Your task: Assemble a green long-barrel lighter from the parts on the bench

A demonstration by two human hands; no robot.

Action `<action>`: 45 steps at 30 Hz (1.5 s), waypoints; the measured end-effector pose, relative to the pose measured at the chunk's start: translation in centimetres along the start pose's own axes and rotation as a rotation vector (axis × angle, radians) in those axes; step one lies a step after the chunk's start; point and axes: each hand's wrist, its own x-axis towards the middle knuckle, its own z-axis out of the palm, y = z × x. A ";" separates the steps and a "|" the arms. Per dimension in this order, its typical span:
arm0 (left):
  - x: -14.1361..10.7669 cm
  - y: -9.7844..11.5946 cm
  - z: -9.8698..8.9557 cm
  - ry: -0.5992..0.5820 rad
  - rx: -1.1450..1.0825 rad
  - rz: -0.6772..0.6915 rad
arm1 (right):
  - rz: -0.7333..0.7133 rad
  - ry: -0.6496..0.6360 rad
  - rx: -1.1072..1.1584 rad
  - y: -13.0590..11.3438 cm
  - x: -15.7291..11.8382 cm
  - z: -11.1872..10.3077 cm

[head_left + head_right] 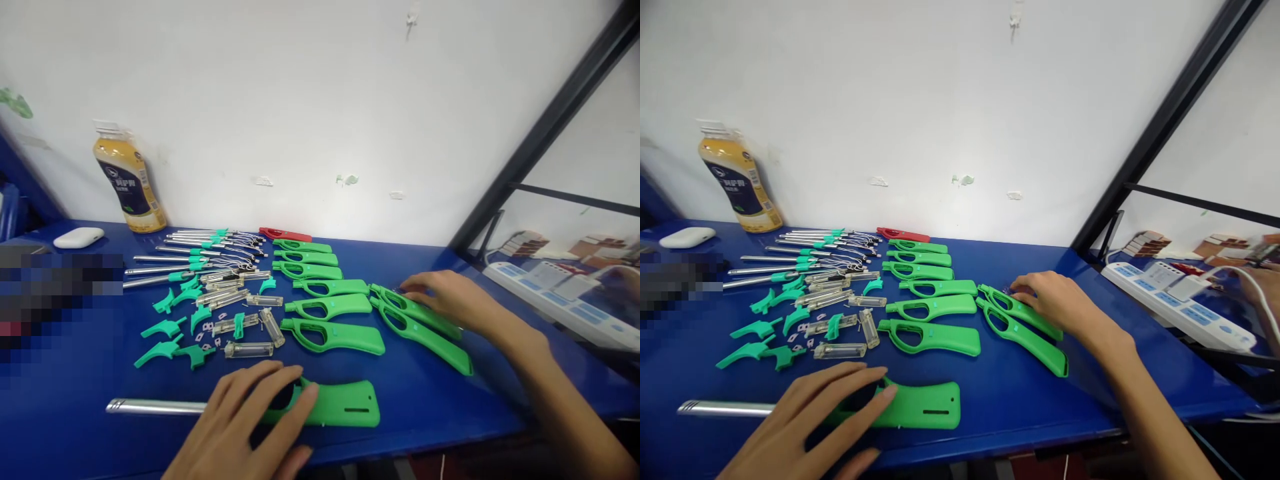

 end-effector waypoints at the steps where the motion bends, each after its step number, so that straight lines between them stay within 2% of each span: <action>1: 0.3 0.3 0.2 -0.030 0.002 0.017 | 0.001 -0.025 -0.010 0.0 0.4 0.1; 5: 0.4 0.7 1.3 -0.034 -0.007 0.040 | 0.012 -0.037 -0.011 0.4 1.1 0.7; 9: 0.1 0.9 1.7 -0.048 -0.057 0.033 | 0.023 0.126 0.061 0.1 0.6 -0.5; 12: 0.4 1.2 1.3 -0.060 -0.106 -0.013 | -0.018 0.292 0.144 -1.9 -0.5 -2.8; 15: 0.9 1.6 0.9 -0.041 -0.121 -0.064 | -0.123 0.376 0.222 -5.7 -1.3 -5.1; 17: 1.0 1.7 0.9 -0.022 -0.121 -0.076 | -0.207 0.347 0.252 -9.0 -1.5 -6.0; 20: 0.9 1.6 1.2 0.022 -0.109 -0.069 | -0.429 0.260 0.256 -14.2 -1.0 -6.1; 22: 0.6 1.4 1.3 0.044 -0.091 -0.056 | -0.553 0.155 0.095 -17.2 -0.4 -5.7; 26: -0.8 0.6 1.0 0.026 -0.057 -0.049 | -0.639 0.048 -0.024 -21.5 1.2 -4.9; 32: -2.6 -0.6 -0.3 0.003 -0.040 -0.069 | -0.687 -0.039 -0.125 -23.3 3.0 -4.4; 39: -2.3 -0.7 -0.7 0.032 -0.028 -0.107 | -0.716 -0.048 -0.218 -24.0 3.2 -3.6; 45: -2.2 -0.6 -0.9 0.062 -0.024 -0.107 | -0.775 -0.034 -0.296 -24.8 3.3 -3.8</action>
